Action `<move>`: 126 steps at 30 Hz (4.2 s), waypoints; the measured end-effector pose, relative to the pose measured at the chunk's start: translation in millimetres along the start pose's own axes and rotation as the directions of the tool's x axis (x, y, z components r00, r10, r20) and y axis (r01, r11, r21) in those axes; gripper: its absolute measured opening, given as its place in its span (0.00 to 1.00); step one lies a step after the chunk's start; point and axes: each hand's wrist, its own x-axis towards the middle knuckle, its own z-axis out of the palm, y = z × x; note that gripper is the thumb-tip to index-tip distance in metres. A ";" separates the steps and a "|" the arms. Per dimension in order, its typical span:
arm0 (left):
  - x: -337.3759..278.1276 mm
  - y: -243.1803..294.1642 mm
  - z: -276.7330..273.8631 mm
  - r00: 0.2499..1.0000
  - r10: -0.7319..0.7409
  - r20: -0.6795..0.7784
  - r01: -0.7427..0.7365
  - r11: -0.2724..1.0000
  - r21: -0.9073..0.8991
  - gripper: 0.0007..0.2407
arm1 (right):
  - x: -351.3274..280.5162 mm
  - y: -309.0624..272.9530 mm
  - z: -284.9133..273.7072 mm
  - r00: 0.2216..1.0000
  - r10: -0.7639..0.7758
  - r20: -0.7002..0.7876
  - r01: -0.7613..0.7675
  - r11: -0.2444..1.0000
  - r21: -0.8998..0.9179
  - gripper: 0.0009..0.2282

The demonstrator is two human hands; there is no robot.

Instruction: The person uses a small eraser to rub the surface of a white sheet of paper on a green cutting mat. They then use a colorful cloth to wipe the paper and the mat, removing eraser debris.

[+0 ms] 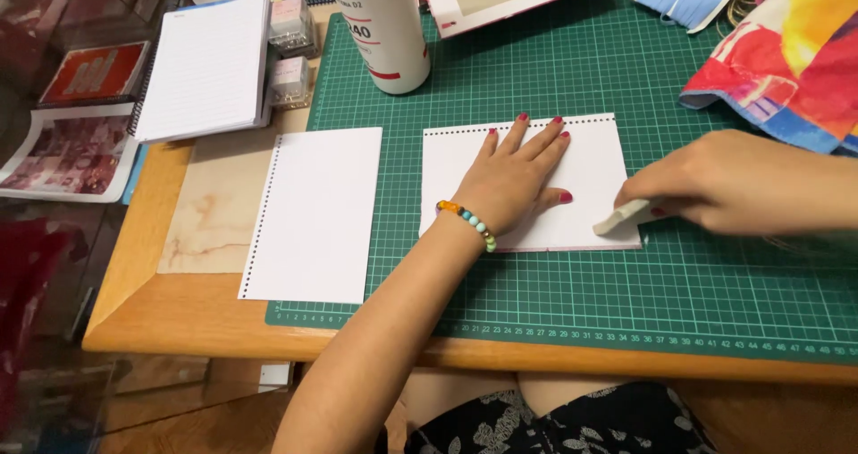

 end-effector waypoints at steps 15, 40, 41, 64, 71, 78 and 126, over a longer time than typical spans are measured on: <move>-57.4 47.1 -13.8 0.911 -0.020 -0.411 0.013 1.000 -0.020 0.20 | 65.9 22.6 -53.9 0.968 0.235 -0.087 -0.229 0.971 0.072 0.11; -61.8 57.0 -16.2 0.962 -0.105 -0.252 0.084 0.992 -0.091 0.36 | 177.2 -25.5 -37.6 0.919 0.183 -0.350 -0.216 0.975 -0.059 0.15; -61.8 56.8 -16.5 0.956 -0.098 -0.278 0.076 0.993 -0.088 0.35 | 176.4 -24.4 -42.3 0.914 0.159 -0.374 -0.210 0.972 -0.101 0.14; -65.7 59.4 -9.2 0.953 -0.114 -0.280 0.105 0.993 -0.046 0.39 | 208.8 -29.4 -20.6 0.952 -0.138 -0.274 0.131 0.990 -0.043 0.20; -69.0 59.6 -14.7 0.921 -0.111 -0.373 0.083 0.992 -0.090 0.37 | 215.6 -23.1 -31.3 0.893 -0.120 -0.433 0.079 0.991 -0.113 0.20; -69.0 59.6 -9.4 0.926 -0.104 -0.363 0.084 0.994 -0.070 0.39 | 225.7 -41.6 -18.5 0.915 -0.157 -0.371 0.142 0.988 -0.067 0.20; 9.9 -24.8 -62.1 0.871 -0.435 0.226 -0.025 -0.500 -0.866 0.20 | 100.6 -0.8 -41.4 0.880 0.080 -0.468 0.084 0.944 0.320 0.28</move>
